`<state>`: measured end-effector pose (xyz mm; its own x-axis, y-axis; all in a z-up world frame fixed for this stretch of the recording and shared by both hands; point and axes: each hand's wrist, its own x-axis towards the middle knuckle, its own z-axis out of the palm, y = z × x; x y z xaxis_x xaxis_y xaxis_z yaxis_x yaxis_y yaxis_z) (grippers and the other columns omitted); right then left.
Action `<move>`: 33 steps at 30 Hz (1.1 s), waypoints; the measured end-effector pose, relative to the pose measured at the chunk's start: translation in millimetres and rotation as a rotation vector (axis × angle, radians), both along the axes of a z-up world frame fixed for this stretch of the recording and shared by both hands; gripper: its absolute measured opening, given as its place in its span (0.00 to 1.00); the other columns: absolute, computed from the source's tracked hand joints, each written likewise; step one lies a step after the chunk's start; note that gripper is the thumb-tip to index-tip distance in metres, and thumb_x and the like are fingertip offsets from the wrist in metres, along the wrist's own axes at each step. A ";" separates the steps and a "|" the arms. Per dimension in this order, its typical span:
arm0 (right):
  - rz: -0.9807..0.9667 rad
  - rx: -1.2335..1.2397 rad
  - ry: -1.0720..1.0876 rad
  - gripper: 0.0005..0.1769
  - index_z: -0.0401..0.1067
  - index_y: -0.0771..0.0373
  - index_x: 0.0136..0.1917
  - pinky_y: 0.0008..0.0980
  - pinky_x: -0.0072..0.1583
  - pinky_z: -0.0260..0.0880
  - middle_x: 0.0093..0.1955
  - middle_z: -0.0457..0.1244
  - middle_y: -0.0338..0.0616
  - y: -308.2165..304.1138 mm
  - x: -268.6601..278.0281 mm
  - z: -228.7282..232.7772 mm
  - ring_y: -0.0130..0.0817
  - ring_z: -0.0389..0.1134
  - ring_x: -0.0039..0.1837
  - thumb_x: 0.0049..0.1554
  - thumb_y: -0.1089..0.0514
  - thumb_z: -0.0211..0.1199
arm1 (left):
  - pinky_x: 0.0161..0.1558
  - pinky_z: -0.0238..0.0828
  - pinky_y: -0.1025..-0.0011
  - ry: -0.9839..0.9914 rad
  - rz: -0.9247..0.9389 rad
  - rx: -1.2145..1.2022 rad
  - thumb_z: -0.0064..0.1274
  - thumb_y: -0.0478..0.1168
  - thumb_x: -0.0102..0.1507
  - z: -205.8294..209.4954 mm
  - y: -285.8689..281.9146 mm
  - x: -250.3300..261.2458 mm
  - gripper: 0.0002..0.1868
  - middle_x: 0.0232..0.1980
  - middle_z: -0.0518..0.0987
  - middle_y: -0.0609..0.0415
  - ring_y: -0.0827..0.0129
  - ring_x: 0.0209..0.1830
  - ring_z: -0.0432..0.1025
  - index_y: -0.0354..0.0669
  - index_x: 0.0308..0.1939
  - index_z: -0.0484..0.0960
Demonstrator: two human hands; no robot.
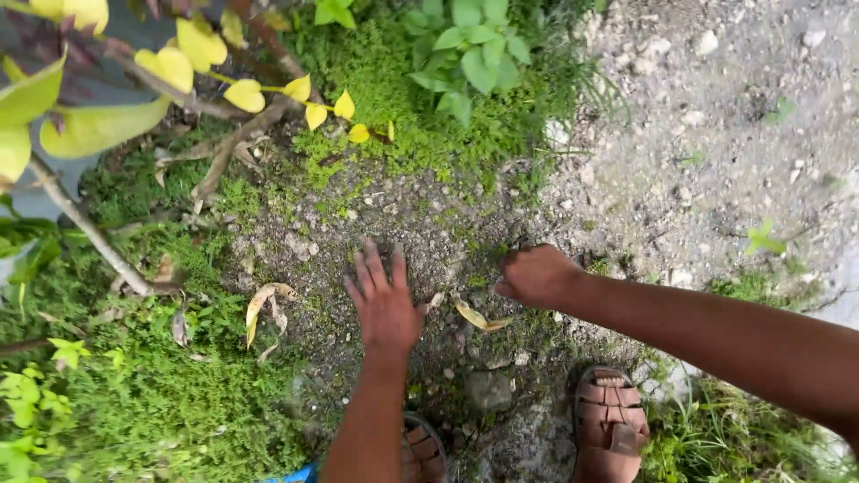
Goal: The person is weeding a patch of ground by pulling out grass and moss by hand and gathering it into a pile.
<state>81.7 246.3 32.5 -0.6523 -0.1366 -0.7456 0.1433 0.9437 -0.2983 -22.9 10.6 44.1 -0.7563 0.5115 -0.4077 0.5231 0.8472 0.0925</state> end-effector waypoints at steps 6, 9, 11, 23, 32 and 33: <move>0.020 0.145 -0.088 0.21 0.79 0.57 0.37 0.45 0.40 0.77 0.34 0.70 0.41 -50.9 -40.1 -43.9 0.43 0.76 0.42 0.61 0.41 0.63 | 0.75 0.18 0.34 -0.387 -0.001 -0.132 0.72 0.61 0.52 -7.1 9.9 -79.7 0.76 0.83 0.14 0.41 0.42 0.83 0.13 0.55 0.83 0.24; -0.241 0.046 -0.079 0.10 0.84 0.43 0.45 0.49 0.56 0.77 0.44 0.74 0.44 -44.0 -10.2 -73.0 0.49 0.76 0.54 0.59 0.46 0.62 | 0.75 0.12 0.34 -0.507 0.039 -0.138 0.72 0.54 0.54 -10.4 4.9 -76.6 0.74 0.83 0.13 0.42 0.42 0.82 0.11 0.56 0.83 0.24; -0.551 0.042 0.065 0.15 0.83 0.52 0.44 0.54 0.55 0.75 0.44 0.73 0.50 -29.2 -8.9 -60.2 0.55 0.74 0.53 0.61 0.45 0.58 | 0.73 0.10 0.31 -0.428 -0.010 -0.114 0.73 0.61 0.52 -27.4 2.0 -79.7 0.78 0.82 0.12 0.42 0.40 0.81 0.09 0.56 0.83 0.22; -0.759 -0.102 0.221 0.17 0.78 0.62 0.49 0.49 0.63 0.75 0.57 0.69 0.54 -34.8 -68.8 42.9 0.54 0.74 0.58 0.64 0.48 0.56 | 0.70 0.11 0.26 -0.386 -0.035 -0.173 0.73 0.65 0.49 -45.0 3.5 -77.4 0.81 0.81 0.11 0.41 0.38 0.80 0.08 0.55 0.82 0.19; -0.736 0.297 0.654 0.17 0.76 0.65 0.52 0.52 0.52 0.75 0.45 0.68 0.52 -26.7 -24.2 -148.0 0.52 0.74 0.49 0.61 0.49 0.59 | 0.72 0.10 0.30 -0.412 -0.046 -0.073 0.68 0.70 0.52 -23.3 -2.9 -77.2 0.77 0.82 0.12 0.43 0.39 0.80 0.09 0.55 0.82 0.22; -0.734 0.291 0.660 0.17 0.76 0.65 0.52 0.52 0.52 0.75 0.45 0.68 0.52 -12.9 -23.1 -150.8 0.52 0.74 0.49 0.61 0.49 0.59 | 0.72 0.10 0.30 -0.406 -0.041 -0.074 0.68 0.70 0.52 -23.6 -4.0 -79.1 0.77 0.82 0.12 0.43 0.39 0.80 0.09 0.55 0.82 0.22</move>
